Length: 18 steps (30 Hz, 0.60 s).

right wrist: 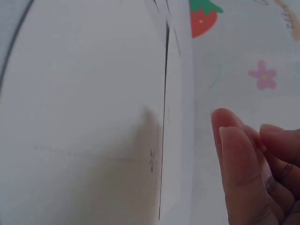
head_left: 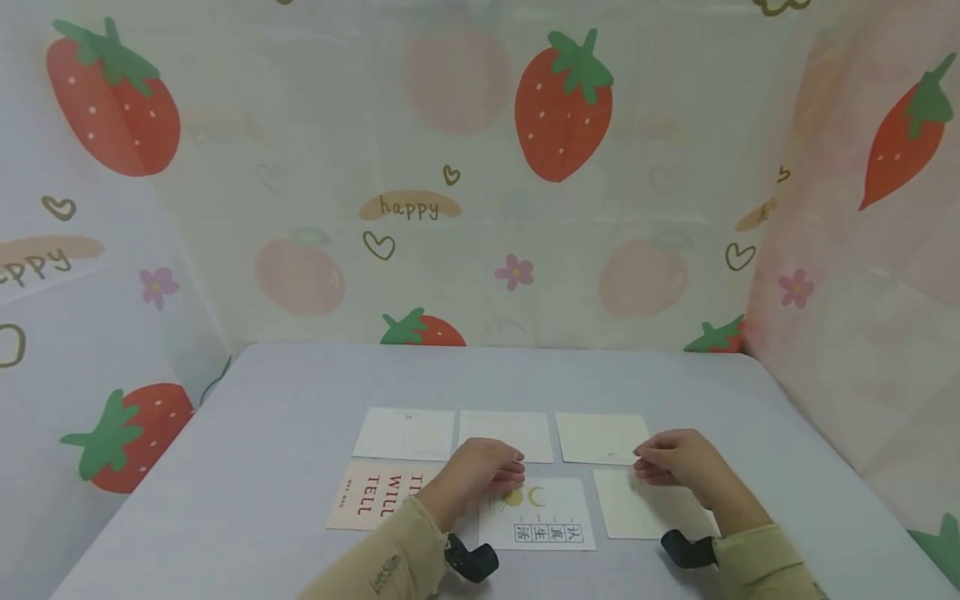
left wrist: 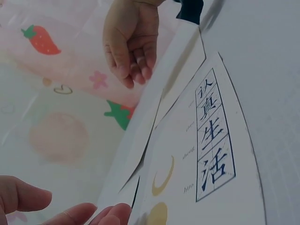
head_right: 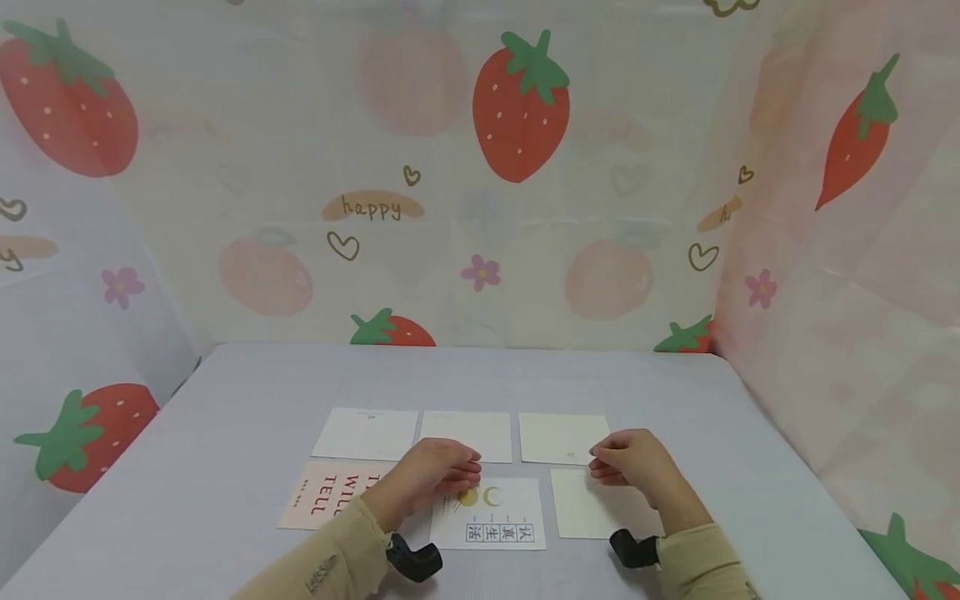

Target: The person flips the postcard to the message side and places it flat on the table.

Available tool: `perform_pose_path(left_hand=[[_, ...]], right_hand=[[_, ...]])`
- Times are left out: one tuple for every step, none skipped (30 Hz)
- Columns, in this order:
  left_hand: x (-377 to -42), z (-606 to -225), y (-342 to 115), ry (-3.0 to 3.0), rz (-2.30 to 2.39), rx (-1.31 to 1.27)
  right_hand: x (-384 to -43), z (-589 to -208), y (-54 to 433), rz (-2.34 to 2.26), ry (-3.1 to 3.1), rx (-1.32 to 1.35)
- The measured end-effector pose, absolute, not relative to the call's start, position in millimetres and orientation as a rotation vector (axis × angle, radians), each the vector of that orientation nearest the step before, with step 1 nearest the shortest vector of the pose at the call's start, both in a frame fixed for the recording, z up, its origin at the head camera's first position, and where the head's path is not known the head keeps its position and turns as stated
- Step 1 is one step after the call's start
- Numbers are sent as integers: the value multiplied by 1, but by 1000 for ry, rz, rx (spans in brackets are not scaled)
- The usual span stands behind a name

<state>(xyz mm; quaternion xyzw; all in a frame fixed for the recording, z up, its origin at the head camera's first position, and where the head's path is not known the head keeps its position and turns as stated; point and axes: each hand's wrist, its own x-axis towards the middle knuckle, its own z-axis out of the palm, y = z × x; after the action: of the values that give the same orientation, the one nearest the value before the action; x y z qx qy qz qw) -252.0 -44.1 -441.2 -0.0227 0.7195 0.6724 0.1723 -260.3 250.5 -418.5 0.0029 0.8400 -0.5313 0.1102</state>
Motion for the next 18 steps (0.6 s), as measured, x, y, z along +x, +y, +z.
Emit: perform_pose_path(left_hand=[[-252, -441, -47, 2036, 1916, -67], [-251, -442, -50, 2038, 1920, -67], [-250, -441, -52, 2039, 1925, -70], [-250, -442, -55, 2042, 1929, -73], [-249, -442, -57, 2046, 1934, -77], [-248, -442, -59, 2051, 1936, -82], [-247, -442, -60, 2059, 1932, -82], [-246, -442, -62, 2062, 1927, -84], [-245, -443, -63, 2066, 1923, -83], [-243, -443, -65, 2067, 1917, -84], [-242, -443, -66, 2070, 1911, -87], [-240, -443, -68, 2068, 1910, -86], [-239, -444, -70, 2070, 1906, -90], [-238, -445, -72, 2070, 1906, -98], [-237, -445, -74, 2073, 1907, -101], [-236, -446, -77, 2073, 1907, -114], [-235, -446, -80, 2073, 1911, -123], [-234, -447, -82, 2074, 1912, -132]], right_hand=[[-260, -419, 248, -1563, 2463, 15], [-260, -420, 245, -1563, 2457, 19], [-259, -420, 243, -1565, 2452, 25], [-259, -421, 241, -1563, 2447, 32], [-259, -422, 238, -1557, 2448, 49], [-259, -423, 235, -1549, 2448, 60], [-259, -424, 233, -1547, 2448, 78], [-258, -425, 230, -1544, 2448, 87], [-258, -426, 227, -1538, 2451, 96], [-258, -427, 225, -1527, 2454, 91], [-257, -428, 222, -1524, 2455, 94], [-256, -429, 219, -1515, 2457, 94], [-256, -430, 216, -1516, 2453, 95], [-255, -430, 213, -1511, 2451, 89], [-255, -431, 210, -1507, 2448, 86], [-254, -431, 208, -1506, 2444, 82], [-253, -432, 206, -1506, 2441, 90], [-253, -432, 204, -1504, 2440, 89]])
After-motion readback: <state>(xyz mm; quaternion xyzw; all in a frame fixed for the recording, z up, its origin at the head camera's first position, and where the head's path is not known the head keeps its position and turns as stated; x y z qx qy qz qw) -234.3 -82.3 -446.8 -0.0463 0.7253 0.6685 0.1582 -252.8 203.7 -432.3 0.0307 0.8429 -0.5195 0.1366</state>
